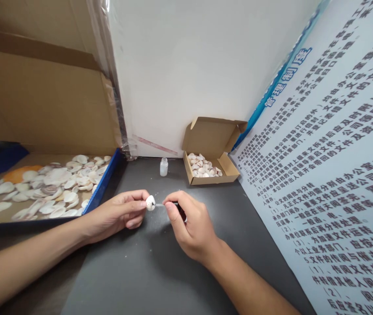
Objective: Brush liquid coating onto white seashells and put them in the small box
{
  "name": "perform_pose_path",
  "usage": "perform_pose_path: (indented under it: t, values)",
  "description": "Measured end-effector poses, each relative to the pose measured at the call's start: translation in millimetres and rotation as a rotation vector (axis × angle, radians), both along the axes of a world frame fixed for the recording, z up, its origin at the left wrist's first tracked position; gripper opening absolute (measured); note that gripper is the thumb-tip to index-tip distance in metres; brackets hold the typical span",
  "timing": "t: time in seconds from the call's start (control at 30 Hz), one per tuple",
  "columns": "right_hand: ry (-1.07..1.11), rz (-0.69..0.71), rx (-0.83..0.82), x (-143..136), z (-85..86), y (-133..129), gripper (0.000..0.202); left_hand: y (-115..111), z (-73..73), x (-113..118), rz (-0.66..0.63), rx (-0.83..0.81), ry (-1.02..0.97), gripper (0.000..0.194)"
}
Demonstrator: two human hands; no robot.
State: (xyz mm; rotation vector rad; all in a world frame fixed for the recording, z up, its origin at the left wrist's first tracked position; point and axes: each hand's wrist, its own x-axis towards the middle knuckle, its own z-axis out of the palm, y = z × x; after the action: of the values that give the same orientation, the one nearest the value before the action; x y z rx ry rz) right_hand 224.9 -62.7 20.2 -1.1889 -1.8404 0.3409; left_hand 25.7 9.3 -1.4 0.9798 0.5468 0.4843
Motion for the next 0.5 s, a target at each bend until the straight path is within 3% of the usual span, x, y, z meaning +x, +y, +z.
perform_pose_path:
  t: [0.5]
  values:
    - [-0.016, 0.043, 0.000, 0.5, -2.0, 0.8, 0.013, 0.3, 2.5, -1.0, 0.008, -0.010, 0.001, 0.027]
